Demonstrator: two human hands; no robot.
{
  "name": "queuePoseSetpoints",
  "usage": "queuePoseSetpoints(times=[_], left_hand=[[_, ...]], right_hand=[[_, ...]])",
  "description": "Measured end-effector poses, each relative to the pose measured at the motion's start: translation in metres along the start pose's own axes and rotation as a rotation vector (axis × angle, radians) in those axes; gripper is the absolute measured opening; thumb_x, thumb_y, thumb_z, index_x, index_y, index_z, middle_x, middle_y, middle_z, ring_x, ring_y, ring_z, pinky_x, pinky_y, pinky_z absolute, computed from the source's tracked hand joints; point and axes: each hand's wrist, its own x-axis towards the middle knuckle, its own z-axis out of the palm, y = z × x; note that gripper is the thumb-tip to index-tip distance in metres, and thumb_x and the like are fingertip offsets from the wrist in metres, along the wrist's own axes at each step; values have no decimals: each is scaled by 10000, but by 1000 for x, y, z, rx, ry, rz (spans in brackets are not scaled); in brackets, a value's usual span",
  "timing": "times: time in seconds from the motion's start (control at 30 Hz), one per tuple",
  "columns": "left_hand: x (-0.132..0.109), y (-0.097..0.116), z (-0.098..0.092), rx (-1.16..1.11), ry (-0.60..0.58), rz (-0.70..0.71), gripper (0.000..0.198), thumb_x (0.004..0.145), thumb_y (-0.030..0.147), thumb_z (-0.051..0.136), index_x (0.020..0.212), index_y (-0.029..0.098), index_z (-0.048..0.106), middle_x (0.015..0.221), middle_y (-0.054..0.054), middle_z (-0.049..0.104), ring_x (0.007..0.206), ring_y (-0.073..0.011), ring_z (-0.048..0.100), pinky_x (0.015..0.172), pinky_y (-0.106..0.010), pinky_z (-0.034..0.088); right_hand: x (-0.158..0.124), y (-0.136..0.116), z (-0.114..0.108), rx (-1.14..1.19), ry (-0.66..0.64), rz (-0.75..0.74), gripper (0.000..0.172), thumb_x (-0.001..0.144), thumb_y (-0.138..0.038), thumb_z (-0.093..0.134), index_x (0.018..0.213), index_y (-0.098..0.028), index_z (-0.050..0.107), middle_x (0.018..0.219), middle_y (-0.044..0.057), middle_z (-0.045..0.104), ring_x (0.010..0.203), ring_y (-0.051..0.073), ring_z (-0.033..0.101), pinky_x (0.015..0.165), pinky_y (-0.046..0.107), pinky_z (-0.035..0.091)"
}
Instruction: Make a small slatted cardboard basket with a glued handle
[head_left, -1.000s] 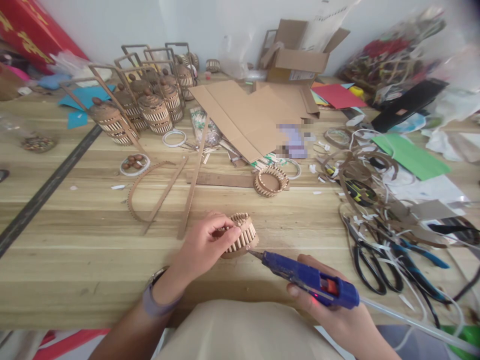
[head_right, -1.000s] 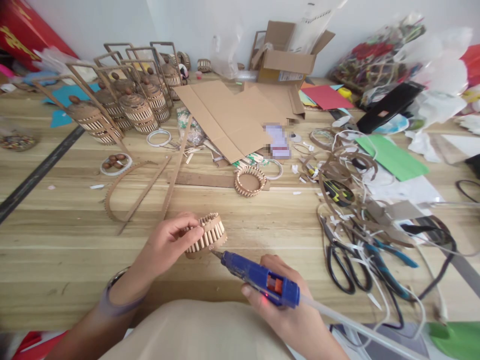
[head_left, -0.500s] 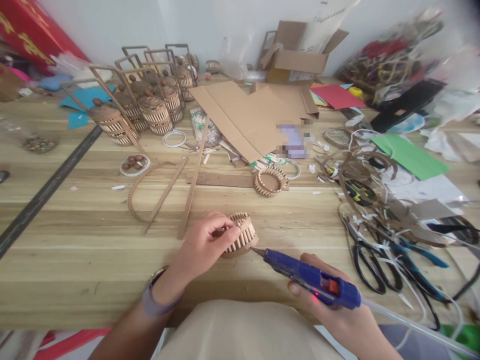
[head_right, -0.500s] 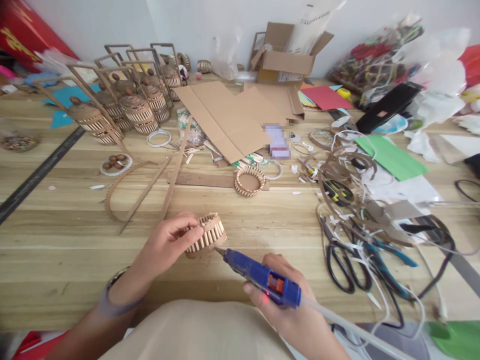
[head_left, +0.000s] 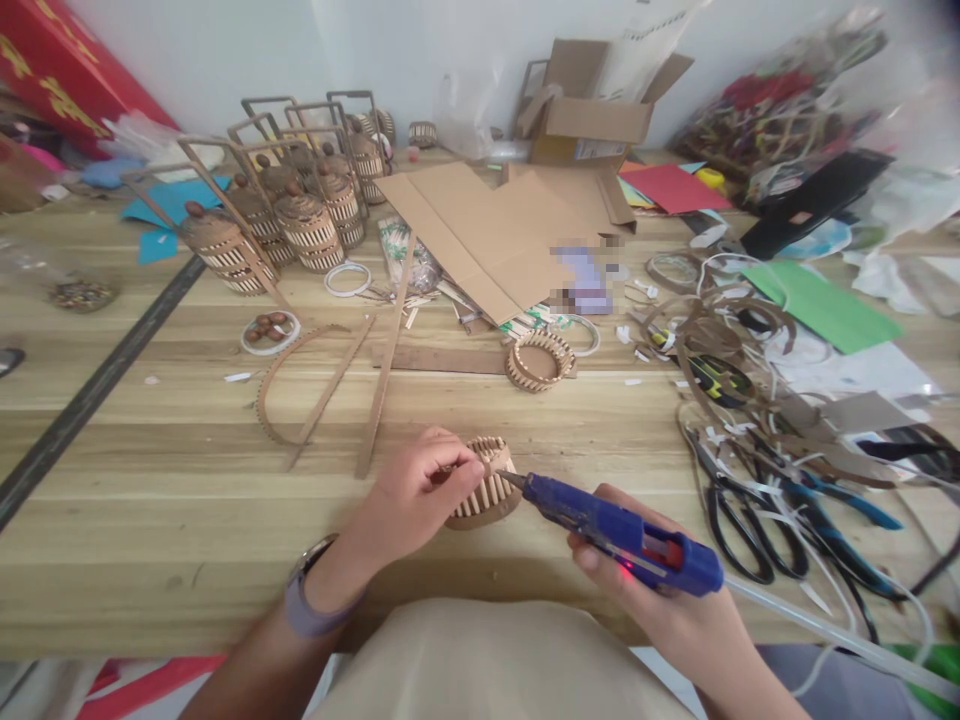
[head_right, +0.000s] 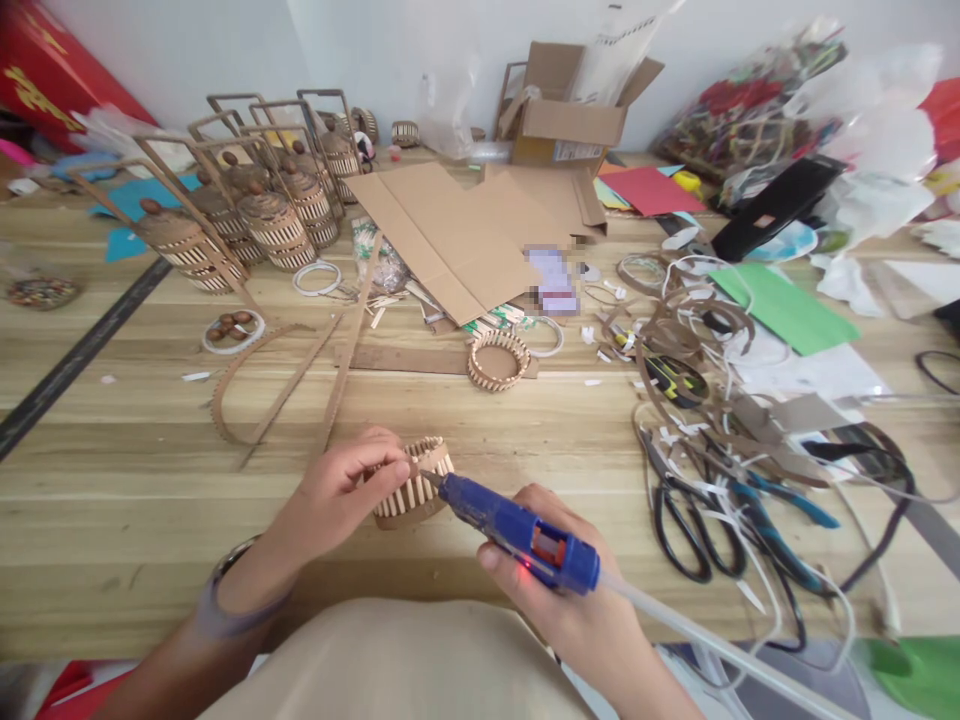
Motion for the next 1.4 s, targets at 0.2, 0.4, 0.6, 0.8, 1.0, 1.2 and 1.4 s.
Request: queuePoseSetpoints(times=[0.2, 0.4, 0.6, 0.8, 1.0, 1.2, 1.4], left_hand=[[0, 0, 1, 4, -5, 23, 345, 960, 360, 468, 683, 192, 586, 700, -15, 576, 796, -172, 530, 717, -274, 403], [-1, -1, 0, -8, -13, 18, 327, 962, 353, 467, 712, 190, 603, 714, -14, 583, 811, -172, 535, 730, -271, 398], [-1, 0, 0, -12, -15, 30, 314, 959, 350, 473, 724, 192, 609, 718, -19, 588, 817, -179, 534, 743, -283, 410], [-1, 0, 0, -16, -27, 41, 321, 961, 354, 477, 709, 196, 597, 714, -16, 581, 815, -179, 528, 728, -279, 406], [-2, -1, 0, -40, -31, 47, 304, 964, 331, 484, 713, 195, 589, 716, -3, 570, 821, -168, 517, 750, -268, 390], [-2, -1, 0, -54, -45, 39, 303, 966, 324, 488, 712, 192, 588, 723, -2, 561, 826, -164, 507, 745, -264, 383], [-2, -2, -1, -56, -45, 50, 303, 967, 327, 489, 716, 189, 588, 717, -1, 555, 819, -163, 503, 736, -265, 380]], right_hand=[[2, -1, 1, -24, 24, 17, 354, 760, -541, 702, 663, -235, 550, 595, -11, 566, 512, 145, 516, 468, 258, 454], [3, -2, 1, -57, 48, 4, 385, 761, -562, 685, 624, -248, 509, 573, -4, 552, 497, 149, 494, 458, 269, 453], [4, -1, 2, -85, 92, -58, 402, 766, -568, 683, 582, -257, 507, 555, 7, 569, 503, 165, 520, 479, 288, 495], [4, -2, 2, -108, 89, -64, 388, 769, -564, 677, 589, -265, 506, 557, 5, 561, 524, 179, 543, 496, 291, 494], [4, -3, 2, -111, 75, -65, 370, 779, -543, 664, 594, -267, 501, 561, 0, 547, 543, 187, 554, 545, 308, 498], [3, -2, 1, -125, 67, -48, 347, 772, -528, 673, 600, -268, 521, 572, 0, 560, 526, 184, 550, 506, 302, 482], [2, -1, 1, -118, 93, -45, 333, 763, -505, 682, 592, -265, 525, 554, -4, 568, 511, 177, 544, 497, 289, 479]])
